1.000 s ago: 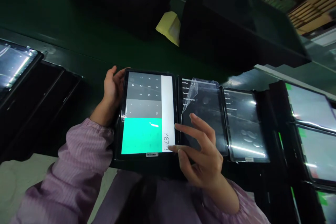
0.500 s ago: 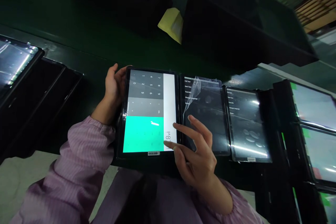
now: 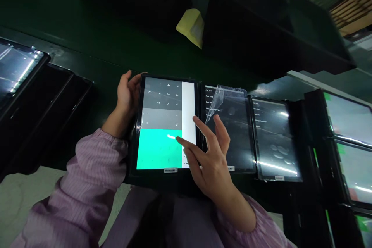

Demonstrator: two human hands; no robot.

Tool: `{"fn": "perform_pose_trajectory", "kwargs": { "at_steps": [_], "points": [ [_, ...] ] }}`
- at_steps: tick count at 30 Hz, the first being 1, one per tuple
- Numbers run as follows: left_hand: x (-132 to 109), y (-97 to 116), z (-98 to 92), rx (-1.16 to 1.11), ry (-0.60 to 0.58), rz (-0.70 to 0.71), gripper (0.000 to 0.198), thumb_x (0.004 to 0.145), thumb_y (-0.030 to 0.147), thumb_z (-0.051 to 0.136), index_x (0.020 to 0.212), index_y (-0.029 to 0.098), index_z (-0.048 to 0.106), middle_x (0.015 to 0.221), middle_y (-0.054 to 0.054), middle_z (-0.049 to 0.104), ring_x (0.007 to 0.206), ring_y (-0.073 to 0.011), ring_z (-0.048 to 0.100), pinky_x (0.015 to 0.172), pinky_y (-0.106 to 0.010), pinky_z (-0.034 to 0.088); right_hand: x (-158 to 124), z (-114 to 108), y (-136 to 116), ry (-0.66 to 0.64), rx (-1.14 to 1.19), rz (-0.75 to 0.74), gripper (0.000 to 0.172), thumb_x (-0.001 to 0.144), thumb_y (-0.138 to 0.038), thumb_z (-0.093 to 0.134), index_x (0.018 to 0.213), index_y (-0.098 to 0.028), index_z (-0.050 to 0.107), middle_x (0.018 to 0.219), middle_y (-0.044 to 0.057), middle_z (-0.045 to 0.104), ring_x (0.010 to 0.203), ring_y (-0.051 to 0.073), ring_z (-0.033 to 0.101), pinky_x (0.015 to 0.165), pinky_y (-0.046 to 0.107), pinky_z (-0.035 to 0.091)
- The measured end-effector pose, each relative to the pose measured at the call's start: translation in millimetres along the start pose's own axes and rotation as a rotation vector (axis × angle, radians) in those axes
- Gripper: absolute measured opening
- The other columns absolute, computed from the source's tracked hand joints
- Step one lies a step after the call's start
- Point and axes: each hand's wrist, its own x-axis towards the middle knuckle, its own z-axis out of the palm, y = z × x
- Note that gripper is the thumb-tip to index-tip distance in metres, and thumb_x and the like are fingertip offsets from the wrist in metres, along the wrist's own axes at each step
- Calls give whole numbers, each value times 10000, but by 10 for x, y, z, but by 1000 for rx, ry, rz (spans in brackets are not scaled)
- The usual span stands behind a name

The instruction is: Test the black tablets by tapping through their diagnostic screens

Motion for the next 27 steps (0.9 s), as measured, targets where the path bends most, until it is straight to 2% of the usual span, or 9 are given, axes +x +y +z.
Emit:
{"fn": "perform_pose_trajectory", "kwargs": {
  "at_steps": [3,5,9,13,18,27],
  "points": [
    [-8,7,9,-10,10,-4,403,1018,465,386,1014,154,642,1015,-146,728,1081,-309,731,878,-366,590,46,-16,15,12,11,-4,212,998,-118,576,1053,-179,772,1506,130,519,1577,415,194,1198,682,398],
    [-15,12,13,-10,11,-6,401,1019,461,384,1004,155,644,1007,-146,725,1077,-307,731,883,-361,588,88,-12,35,29,1,6,221,1006,-126,565,1072,-181,769,1515,126,508,1574,415,200,1203,691,388],
    [-30,20,21,2,8,0,413,1030,453,371,978,146,641,975,-150,721,1076,-312,728,900,-383,589,176,17,70,12,-12,9,272,1023,-147,553,1212,-183,746,1591,137,415,1585,439,143,1221,734,319],
    [-36,20,33,10,26,1,416,1031,448,366,975,147,648,937,-144,722,1049,-309,733,873,-376,590,223,33,81,-45,-2,4,285,1030,-156,545,1232,-181,744,1637,127,358,1598,448,70,1238,735,290],
    [-22,19,25,20,40,-6,402,1025,438,379,955,157,658,842,-117,694,1027,-318,720,867,-384,576,228,31,90,-62,-2,8,293,1034,-163,536,1235,-185,749,1641,119,363,1600,444,64,1241,740,284],
    [-9,0,9,22,18,7,401,1010,469,403,928,161,646,809,-105,668,1029,-315,721,869,-385,574,232,24,89,-71,-17,8,300,1043,-178,520,1239,-192,746,1625,110,399,1602,438,86,1234,738,302]
  ]
}}
